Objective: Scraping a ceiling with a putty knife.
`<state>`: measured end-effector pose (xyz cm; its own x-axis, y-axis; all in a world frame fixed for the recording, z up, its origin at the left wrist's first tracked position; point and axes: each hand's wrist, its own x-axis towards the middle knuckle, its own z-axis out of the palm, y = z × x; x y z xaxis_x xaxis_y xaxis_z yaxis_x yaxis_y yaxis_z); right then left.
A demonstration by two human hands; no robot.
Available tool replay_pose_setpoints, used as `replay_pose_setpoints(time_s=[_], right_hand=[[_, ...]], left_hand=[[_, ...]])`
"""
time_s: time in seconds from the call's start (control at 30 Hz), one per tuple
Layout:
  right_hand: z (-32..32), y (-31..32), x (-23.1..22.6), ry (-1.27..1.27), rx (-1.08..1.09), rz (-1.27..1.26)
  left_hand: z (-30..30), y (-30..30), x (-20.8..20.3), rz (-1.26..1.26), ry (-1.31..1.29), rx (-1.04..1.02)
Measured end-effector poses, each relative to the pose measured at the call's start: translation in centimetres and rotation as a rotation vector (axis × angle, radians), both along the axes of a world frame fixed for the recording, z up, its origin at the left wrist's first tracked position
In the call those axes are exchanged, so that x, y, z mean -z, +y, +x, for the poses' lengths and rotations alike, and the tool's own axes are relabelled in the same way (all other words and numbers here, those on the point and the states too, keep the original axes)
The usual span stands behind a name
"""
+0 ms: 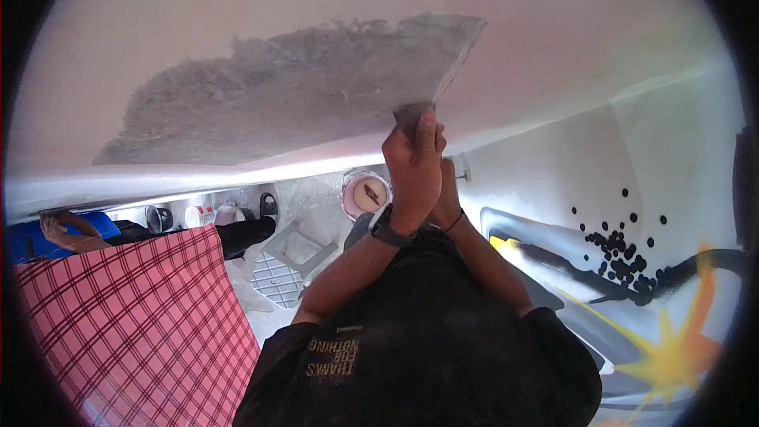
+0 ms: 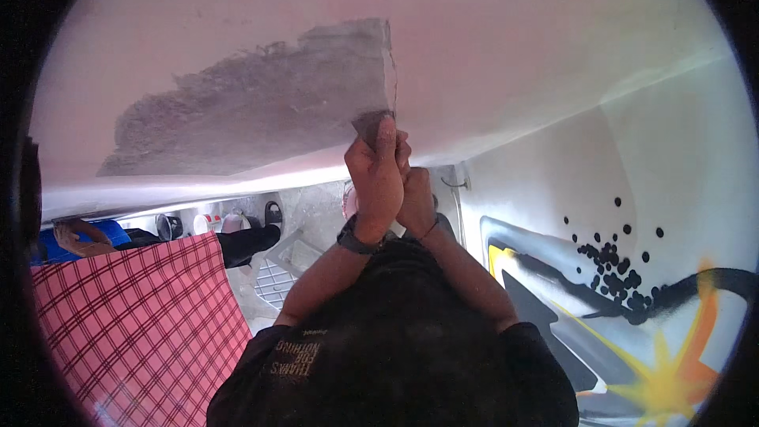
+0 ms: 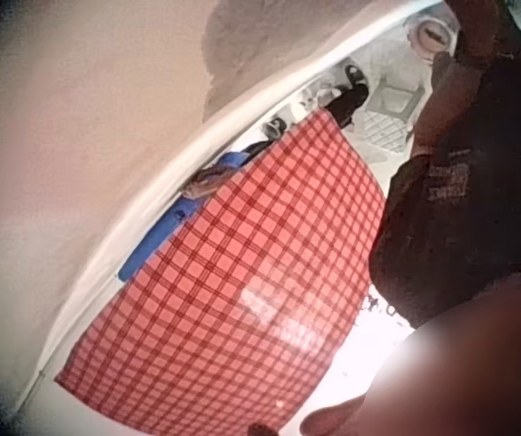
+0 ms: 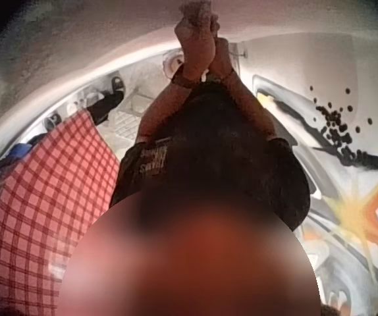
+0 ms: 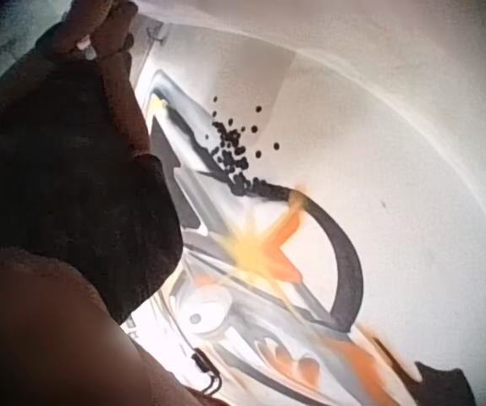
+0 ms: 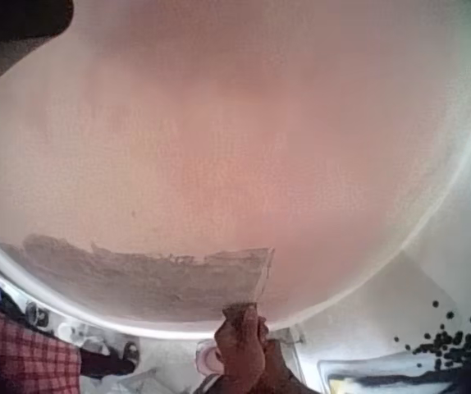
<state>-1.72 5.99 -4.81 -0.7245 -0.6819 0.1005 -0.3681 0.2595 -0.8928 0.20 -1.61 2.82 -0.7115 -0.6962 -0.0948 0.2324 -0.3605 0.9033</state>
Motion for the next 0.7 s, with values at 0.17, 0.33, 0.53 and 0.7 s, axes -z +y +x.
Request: replay_pose_setpoints(time_s=[0.17, 0.33, 0.53, 0.7], right_hand=[[0.2, -0.3, -0.3, -0.013, 0.039, 0.04], [0.4, -0.4, -0.5, -0.1, 0.045, -0.056], [0.7, -0.9, 0.7, 0.122, 0.089, -0.159], [0.7, -0.9, 1.8, -0.025, 0.056, -0.097]], left_hand=[[-0.2, 0.1, 0.5, -0.09, 0.012, -0.01], [-0.1, 0.0, -0.6, -0.085, -0.028, -0.025], [-0.2, -0.3, 0.4, -0.072, 0.001, 0.016], [0.3, -0.5, 0.6, 0.043, 0.007, 0.04]])
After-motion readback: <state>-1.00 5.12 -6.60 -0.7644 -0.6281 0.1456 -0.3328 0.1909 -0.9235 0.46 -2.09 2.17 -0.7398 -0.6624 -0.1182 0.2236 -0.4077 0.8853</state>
